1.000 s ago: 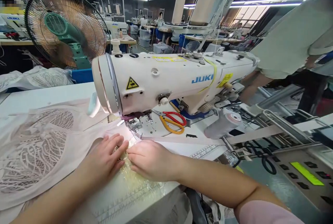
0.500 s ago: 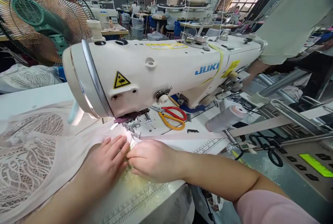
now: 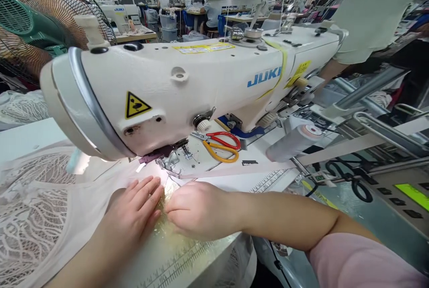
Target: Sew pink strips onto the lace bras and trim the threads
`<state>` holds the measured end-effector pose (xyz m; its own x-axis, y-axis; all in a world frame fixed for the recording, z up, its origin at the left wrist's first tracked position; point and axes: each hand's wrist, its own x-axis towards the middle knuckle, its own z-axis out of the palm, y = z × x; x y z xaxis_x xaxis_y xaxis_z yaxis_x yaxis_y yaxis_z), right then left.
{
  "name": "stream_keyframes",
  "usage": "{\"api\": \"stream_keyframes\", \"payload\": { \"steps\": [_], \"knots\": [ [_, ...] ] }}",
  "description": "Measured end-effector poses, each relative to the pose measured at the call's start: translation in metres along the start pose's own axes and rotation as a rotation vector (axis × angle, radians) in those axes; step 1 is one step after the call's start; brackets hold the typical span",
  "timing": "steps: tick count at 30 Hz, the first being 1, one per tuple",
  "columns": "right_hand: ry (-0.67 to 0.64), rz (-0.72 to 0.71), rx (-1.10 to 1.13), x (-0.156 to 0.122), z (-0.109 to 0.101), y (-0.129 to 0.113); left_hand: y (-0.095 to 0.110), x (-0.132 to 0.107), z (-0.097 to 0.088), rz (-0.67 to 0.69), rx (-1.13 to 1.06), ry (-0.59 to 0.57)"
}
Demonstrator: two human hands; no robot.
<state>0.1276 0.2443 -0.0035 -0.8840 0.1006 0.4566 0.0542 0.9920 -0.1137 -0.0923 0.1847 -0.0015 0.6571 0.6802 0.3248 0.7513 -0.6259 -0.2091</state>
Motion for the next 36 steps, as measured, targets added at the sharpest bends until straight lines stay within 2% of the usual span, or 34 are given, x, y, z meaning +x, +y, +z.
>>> {"api": "stream_keyframes", "payload": {
  "steps": [4, 8, 19, 27, 36],
  "knots": [
    [-0.039, 0.006, -0.012, 0.001, -0.001, 0.000, -0.003, -0.002, 0.002, -0.019, -0.030, -0.002],
    [-0.023, -0.002, -0.010, 0.001, -0.001, 0.000, -0.009, -0.003, 0.004, -0.056, -0.076, -0.010],
    [-0.063, 0.019, 0.005, 0.001, -0.003, 0.000, -0.015, -0.002, 0.004, -0.047, -0.120, 0.020],
    [-0.047, 0.026, 0.012, -0.001, 0.000, 0.000, -0.025, -0.015, 0.013, -0.141, -0.221, -0.062],
    [-0.055, 0.033, 0.044, 0.000, -0.004, 0.000, -0.028, -0.016, 0.011, -0.136, -0.261, -0.089]
  ]
}}
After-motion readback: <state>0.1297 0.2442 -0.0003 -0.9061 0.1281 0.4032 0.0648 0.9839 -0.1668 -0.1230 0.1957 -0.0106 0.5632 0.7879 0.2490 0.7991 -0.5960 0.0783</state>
